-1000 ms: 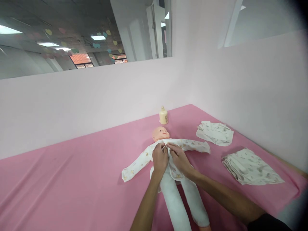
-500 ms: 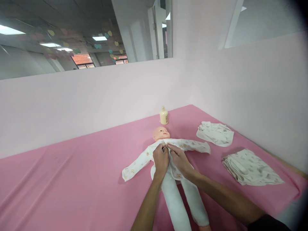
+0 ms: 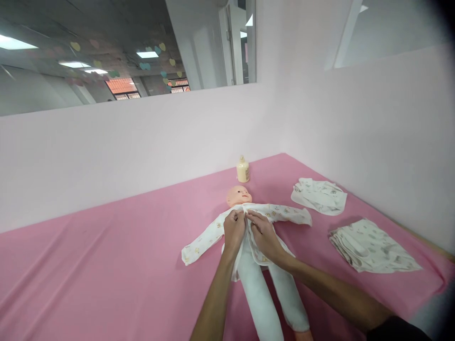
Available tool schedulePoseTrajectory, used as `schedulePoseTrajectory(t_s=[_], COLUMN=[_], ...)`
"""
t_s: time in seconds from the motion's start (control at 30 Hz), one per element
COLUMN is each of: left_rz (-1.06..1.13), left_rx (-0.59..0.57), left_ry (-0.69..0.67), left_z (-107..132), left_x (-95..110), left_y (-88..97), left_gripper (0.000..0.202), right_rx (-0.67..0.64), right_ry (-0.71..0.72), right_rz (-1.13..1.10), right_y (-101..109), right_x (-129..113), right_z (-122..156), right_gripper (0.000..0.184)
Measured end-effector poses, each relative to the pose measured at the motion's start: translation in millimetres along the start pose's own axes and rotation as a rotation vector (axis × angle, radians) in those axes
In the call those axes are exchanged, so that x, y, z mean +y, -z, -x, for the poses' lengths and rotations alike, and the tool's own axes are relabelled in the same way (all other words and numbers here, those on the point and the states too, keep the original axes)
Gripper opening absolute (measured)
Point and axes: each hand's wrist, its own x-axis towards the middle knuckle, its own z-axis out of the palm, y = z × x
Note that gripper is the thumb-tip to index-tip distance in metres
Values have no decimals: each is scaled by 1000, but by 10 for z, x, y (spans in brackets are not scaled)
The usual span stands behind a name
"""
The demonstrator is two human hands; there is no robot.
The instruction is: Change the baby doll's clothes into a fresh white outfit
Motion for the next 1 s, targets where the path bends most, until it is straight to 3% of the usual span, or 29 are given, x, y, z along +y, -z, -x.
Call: schedulePoseTrajectory(t_s=[0.3,0.57,1.0], left_rz=[249,132,139], left_rx=[-98,-98,-73], left_ry=[49,-41,-65], left_z=[-93,-93,-56], left_x=[-187,-157,-115], left_y=[15,24,-3], left_gripper=[29,27,24], right_rx=[1,12,-49], right_ry=[-32,-194,-118], right_rz=[-184,-330,-21], right_y=[44,99,123], right_x=[1,-52,46], right_z=[-43,-41,-326], right_gripper=[38,29,25])
